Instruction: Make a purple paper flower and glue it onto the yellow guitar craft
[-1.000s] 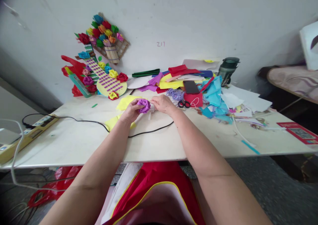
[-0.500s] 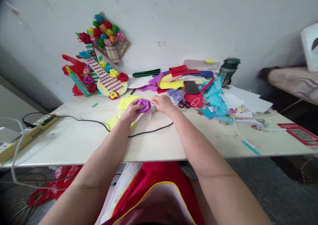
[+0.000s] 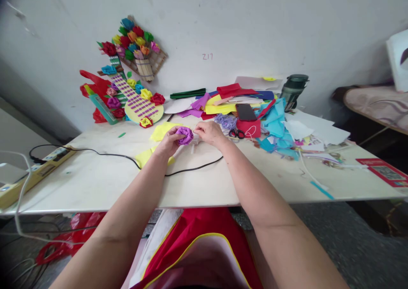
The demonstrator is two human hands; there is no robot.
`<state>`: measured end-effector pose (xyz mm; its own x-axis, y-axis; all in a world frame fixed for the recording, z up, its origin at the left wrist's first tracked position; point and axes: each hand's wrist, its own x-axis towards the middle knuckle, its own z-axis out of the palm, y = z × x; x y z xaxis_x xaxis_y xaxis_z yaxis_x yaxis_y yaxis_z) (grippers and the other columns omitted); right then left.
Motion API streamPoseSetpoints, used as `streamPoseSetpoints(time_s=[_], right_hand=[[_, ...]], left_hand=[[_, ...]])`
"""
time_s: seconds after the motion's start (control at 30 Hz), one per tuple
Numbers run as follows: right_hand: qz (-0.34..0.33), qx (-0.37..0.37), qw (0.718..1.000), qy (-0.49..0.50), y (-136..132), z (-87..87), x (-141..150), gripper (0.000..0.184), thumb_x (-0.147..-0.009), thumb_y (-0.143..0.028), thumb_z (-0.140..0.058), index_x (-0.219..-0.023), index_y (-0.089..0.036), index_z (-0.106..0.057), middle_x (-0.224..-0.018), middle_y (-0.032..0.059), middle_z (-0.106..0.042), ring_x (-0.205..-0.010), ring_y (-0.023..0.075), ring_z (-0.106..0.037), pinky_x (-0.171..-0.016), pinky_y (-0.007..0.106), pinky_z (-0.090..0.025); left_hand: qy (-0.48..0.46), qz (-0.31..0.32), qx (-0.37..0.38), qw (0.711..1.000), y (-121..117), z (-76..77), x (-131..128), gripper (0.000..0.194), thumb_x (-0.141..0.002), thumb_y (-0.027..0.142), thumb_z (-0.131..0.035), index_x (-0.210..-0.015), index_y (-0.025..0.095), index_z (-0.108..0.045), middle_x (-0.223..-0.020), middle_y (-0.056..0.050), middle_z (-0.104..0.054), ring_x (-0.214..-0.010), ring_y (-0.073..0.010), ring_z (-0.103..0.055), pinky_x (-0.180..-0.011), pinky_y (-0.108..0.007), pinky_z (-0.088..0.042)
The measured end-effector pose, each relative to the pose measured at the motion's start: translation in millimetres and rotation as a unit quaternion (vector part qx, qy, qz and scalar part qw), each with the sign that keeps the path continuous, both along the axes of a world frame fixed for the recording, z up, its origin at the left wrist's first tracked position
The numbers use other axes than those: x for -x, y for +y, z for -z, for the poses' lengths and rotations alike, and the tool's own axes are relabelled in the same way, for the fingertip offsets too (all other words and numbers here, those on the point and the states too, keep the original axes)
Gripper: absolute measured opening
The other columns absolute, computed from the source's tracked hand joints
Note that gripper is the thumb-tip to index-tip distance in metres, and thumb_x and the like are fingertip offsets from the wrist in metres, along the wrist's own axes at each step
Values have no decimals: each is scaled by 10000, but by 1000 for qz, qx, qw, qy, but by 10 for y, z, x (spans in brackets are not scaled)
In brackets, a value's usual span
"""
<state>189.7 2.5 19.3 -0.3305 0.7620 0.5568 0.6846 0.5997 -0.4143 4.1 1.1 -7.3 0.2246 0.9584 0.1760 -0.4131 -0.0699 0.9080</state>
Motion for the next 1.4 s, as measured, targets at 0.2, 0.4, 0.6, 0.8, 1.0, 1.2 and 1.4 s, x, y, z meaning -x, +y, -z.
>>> streamPoseSetpoints(time_s=[0.2, 0.4, 0.6, 0.8, 1.0, 1.2, 1.4], right_hand=[[-13, -2, 1000, -18, -7, -9, 6, 224, -815, -263, -531, -662, -164, -661, -595, 25, -638, -556, 127, -521, -581, 235, -334], [-5, -2, 1000, -25, -17, -19, -11, 198, -810, -259, -533, -700, -171, -672, -596, 21, -639, -569, 131, -520, -579, 235, -329], [6, 38, 999, -6, 7, 1, -36, 181, -778, -269, -559, -684, -162, -670, -572, 24, -630, -573, 136, -517, -561, 237, -322], [-27, 97, 992, 79, 63, 58, -30, 188, -753, -265, -547, -630, -147, -625, -510, -1, -596, -506, 114, -498, -546, 225, -345], [-20, 111, 987, 115, 82, 72, -10, 158, -732, -258, -545, -651, -144, -621, -517, 0, -603, -506, 116, -512, -549, 227, -366], [-17, 122, 983, 138, 15, -10, 13, 223, -741, -304, -549, -605, -139, -613, -521, -5, -588, -499, 107, -484, -543, 230, -367], [-20, 138, 982, 128, -9, -15, 93, 235, -735, -284, -572, -546, -146, -594, -559, 7, -615, -564, 126, -539, -575, 230, -398]], left_hand=[[-2, -3, 3, 1000, -4, -1, 0, 276, -525, 81, -688, -783, 130, -606, -727, -16, -633, -646, -122, -580, -608, -245, -459], [-7, -21, -12, 1000, 12, 13, 4, 297, -522, 93, -697, -802, 143, -612, -732, -16, -638, -645, -127, -584, -588, -242, -463], [-56, -83, -11, 995, 64, 29, 20, 387, -517, 88, -666, -891, 163, -596, -749, -15, -632, -627, -134, -589, -560, -260, -469], [-85, -105, -6, 991, 86, 25, 17, 388, -520, 98, -657, -892, 176, -580, -776, -15, -621, -646, -147, -596, -547, -271, -474], [-90, -119, -10, 989, 78, 21, 11, 297, -510, 106, -669, -769, 173, -539, -693, -7, -601, -608, -143, -578, -523, -266, -465], [-109, -114, -4, 988, 95, 44, -2, 359, -500, 106, -693, -795, 191, -508, -698, 8, -601, -630, -148, -591, -548, -269, -470], [-97, -108, 12, 989, 39, 12, -61, 445, -530, 114, -684, -929, 208, -508, -781, 3, -618, -722, -162, -613, -600, -281, -488]])
